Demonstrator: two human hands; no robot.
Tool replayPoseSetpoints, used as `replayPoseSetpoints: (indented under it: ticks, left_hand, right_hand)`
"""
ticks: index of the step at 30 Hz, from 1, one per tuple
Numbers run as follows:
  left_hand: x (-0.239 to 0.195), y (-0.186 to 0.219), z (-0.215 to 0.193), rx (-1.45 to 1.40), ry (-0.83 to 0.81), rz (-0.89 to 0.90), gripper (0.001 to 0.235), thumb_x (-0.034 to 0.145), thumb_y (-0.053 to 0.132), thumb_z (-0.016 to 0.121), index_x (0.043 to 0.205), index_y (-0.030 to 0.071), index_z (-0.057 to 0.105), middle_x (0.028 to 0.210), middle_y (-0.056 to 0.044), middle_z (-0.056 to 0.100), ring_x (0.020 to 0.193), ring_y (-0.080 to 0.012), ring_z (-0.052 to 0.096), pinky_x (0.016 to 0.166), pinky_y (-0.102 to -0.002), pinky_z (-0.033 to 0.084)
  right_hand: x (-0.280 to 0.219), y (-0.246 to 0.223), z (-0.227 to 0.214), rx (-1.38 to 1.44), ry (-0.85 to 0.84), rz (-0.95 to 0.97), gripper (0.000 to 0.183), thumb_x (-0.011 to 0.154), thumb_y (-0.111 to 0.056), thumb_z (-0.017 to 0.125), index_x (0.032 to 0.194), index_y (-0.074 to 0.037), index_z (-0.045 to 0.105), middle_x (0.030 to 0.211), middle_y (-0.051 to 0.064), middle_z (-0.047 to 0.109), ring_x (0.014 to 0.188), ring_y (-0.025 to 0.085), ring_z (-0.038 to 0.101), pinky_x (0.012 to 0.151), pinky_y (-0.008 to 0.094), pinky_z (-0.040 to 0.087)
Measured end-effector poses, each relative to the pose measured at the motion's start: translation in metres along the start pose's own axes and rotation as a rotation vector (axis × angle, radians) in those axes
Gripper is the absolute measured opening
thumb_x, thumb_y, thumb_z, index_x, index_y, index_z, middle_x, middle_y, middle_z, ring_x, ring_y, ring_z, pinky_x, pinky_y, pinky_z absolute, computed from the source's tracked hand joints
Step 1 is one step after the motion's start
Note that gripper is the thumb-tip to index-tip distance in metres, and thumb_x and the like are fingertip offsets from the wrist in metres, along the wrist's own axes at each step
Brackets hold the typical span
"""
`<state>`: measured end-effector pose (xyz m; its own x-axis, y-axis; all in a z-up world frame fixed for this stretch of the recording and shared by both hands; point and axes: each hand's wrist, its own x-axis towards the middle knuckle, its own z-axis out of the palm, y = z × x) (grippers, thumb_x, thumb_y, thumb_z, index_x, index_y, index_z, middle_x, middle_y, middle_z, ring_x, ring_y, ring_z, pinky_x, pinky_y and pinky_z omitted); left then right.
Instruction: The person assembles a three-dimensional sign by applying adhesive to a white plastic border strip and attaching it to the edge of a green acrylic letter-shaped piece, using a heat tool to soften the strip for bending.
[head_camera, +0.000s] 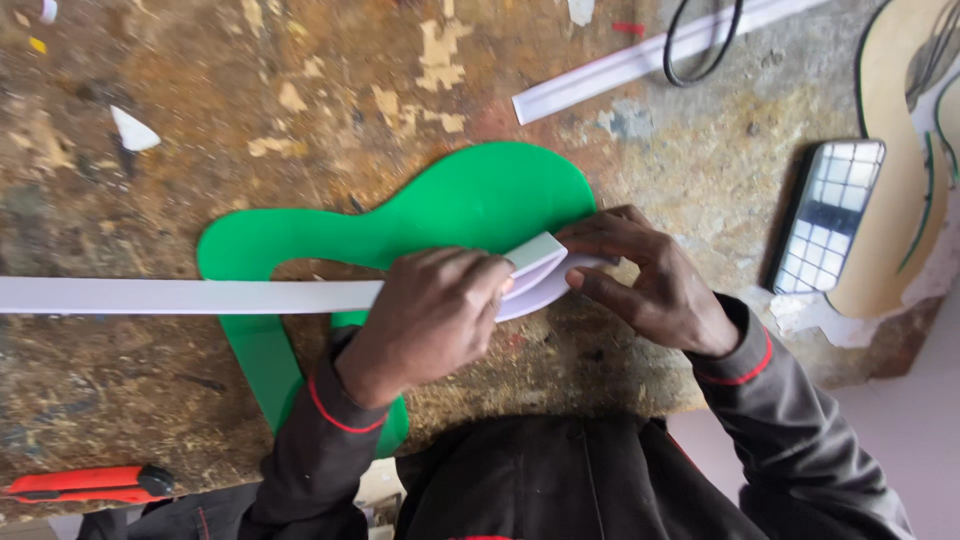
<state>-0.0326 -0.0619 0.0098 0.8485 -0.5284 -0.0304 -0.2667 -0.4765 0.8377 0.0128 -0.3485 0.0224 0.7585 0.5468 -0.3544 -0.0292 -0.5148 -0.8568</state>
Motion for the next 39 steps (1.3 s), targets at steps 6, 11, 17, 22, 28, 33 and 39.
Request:
replayPoseSetpoints:
  ticks: [6,11,17,22,28,33,39]
  left_hand:
    - [0.004,-0.001,-0.006,-0.053,-0.023,-0.060,0.019,0.112,0.011,0.057,0.113,0.007,0.075,0.097,-0.016,0.075,0.090,-0.0408,0.080,0.078,-0.052,0.064]
    - [0.006,-0.005,-0.005,-0.118,-0.024,-0.083,0.013,0.111,0.011,0.058,0.104,0.007,0.068,0.092,-0.017,0.068,0.089,-0.0459,0.075,0.074,-0.057,0.061]
    - [0.007,-0.009,-0.001,-0.121,-0.039,-0.074,0.016,0.109,0.012,0.058,0.095,0.011,0.064,0.085,-0.013,0.062,0.087,-0.0434,0.073,0.074,-0.054,0.060]
    - [0.008,-0.011,0.001,-0.124,-0.039,-0.075,0.018,0.108,0.014,0.059,0.091,0.012,0.061,0.082,-0.012,0.060,0.086,-0.0420,0.072,0.074,-0.053,0.059]
    - [0.008,-0.008,-0.001,-0.138,-0.042,-0.083,0.018,0.107,0.013,0.058,0.089,0.013,0.061,0.082,-0.012,0.062,0.091,-0.0416,0.074,0.077,-0.052,0.060]
    - [0.008,-0.009,0.000,-0.139,-0.036,-0.101,0.021,0.108,0.015,0.059,0.088,0.014,0.063,0.084,-0.010,0.065,0.092,-0.0388,0.075,0.077,-0.050,0.061]
    - [0.012,-0.007,-0.006,-0.159,-0.037,-0.107,0.021,0.107,0.013,0.061,0.086,0.013,0.063,0.082,-0.009,0.064,0.089,-0.0384,0.074,0.074,-0.048,0.061]
  right_hand:
    - [-0.003,0.006,0.000,0.009,-0.012,-0.009,0.027,0.107,-0.024,0.079,0.127,-0.008,0.085,0.133,0.013,0.081,0.124,0.035,0.066,0.100,0.045,0.049]
    - [-0.001,0.002,0.001,0.017,-0.010,-0.016,0.026,0.107,-0.023,0.079,0.127,-0.006,0.083,0.133,0.015,0.081,0.126,0.035,0.066,0.103,0.048,0.049]
    - [-0.002,0.002,0.002,0.021,-0.010,0.004,0.026,0.108,-0.022,0.079,0.128,-0.007,0.083,0.134,0.014,0.080,0.128,0.034,0.065,0.102,0.046,0.048]
    - [-0.002,0.003,0.002,0.019,-0.008,0.005,0.026,0.108,-0.023,0.078,0.128,-0.007,0.083,0.134,0.014,0.080,0.128,0.034,0.065,0.101,0.046,0.048]
    - [-0.001,0.000,0.003,0.011,0.006,-0.014,0.024,0.108,-0.023,0.079,0.125,-0.008,0.084,0.133,0.015,0.081,0.126,0.036,0.066,0.100,0.047,0.049]
    - [0.000,0.000,0.002,0.005,0.004,-0.009,0.023,0.107,-0.022,0.079,0.125,-0.008,0.084,0.132,0.015,0.082,0.124,0.036,0.067,0.099,0.047,0.049]
    - [0.007,-0.009,-0.009,0.005,-0.033,-0.038,0.026,0.106,-0.020,0.079,0.125,-0.003,0.084,0.126,0.020,0.082,0.123,0.043,0.070,0.102,0.053,0.052]
